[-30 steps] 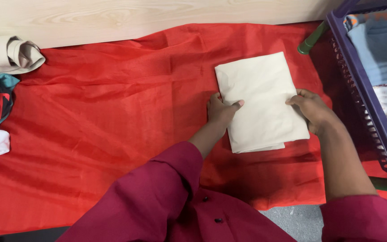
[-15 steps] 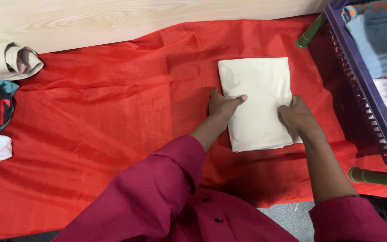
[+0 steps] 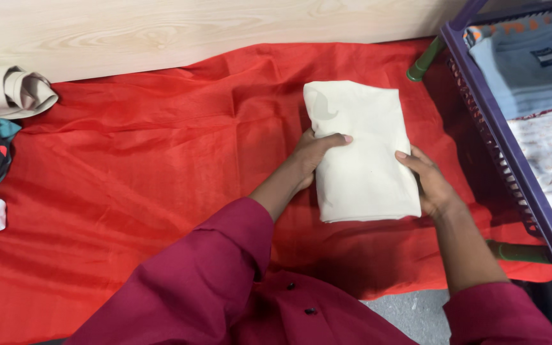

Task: The person folds a pair of white trousers on a red-covered table, then places them into a purple storage basket. The person then folds a pair of beige trousers on the same table.

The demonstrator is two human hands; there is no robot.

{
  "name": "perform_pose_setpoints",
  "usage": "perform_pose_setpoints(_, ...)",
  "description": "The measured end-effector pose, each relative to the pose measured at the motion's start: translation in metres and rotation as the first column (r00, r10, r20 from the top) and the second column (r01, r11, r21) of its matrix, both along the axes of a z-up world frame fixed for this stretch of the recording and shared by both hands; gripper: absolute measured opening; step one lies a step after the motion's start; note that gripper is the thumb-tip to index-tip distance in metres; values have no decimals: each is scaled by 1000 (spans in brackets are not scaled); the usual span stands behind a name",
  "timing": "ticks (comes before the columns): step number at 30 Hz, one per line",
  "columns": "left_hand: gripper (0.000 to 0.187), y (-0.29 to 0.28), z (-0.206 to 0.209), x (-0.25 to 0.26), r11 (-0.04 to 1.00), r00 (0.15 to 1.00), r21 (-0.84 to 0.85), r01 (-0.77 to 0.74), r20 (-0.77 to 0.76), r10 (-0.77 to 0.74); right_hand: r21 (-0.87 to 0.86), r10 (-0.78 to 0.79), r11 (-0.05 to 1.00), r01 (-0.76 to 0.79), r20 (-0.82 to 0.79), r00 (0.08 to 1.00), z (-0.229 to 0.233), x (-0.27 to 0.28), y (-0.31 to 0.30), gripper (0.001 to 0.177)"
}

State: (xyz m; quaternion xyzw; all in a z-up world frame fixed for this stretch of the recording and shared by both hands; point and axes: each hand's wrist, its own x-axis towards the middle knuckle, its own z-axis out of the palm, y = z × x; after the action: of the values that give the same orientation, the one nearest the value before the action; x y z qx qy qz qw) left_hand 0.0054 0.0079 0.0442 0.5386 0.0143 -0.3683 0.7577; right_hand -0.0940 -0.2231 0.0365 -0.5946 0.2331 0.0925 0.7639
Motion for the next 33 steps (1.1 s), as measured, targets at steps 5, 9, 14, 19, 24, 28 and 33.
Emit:
perform_pose_setpoints(5, 79, 28, 12, 1, 974, 995, -220, 48, -79, -67, 465, -55, 884, 44, 9, 998, -22, -8, 31, 64)
perform_pose_setpoints(9, 83, 54, 7, 2, 968, 984, -251, 10, -172, -55, 521, 1, 853, -33, 63, 998, -18, -3, 55, 65)
perform_pose_setpoints(14, 85, 71, -4, 11, 990, 986, -138, -16, -166, -7, 78, 68, 994, -73, 61, 996, 44, 29, 65, 57)
perform_pose_setpoints(19, 80, 66, -12, 8, 967, 996, 249, 45, -90, -23, -712, 337, 689, -133, 152, 929, 119, 50, 77, 56)
perform_pose_setpoints(24, 76, 62, -28, 5, 998, 979, -4, 64, -194, -64, -991, 596, -121, -56, -117, 795, 119, 41, 99, 58)
perform_pose_setpoints(28, 51, 72, -50, 7, 979, 976, 202, -2, -212, 46, -983, 719, -155, -99, -181, 671, 65, 2, 124, 63)
perform_pose_setpoints(33, 42, 104, -75, 26, 831, 921, 462, -309, -71, 382, -996, 707, 10, -88, -55, 705, 29, -39, 142, 41)
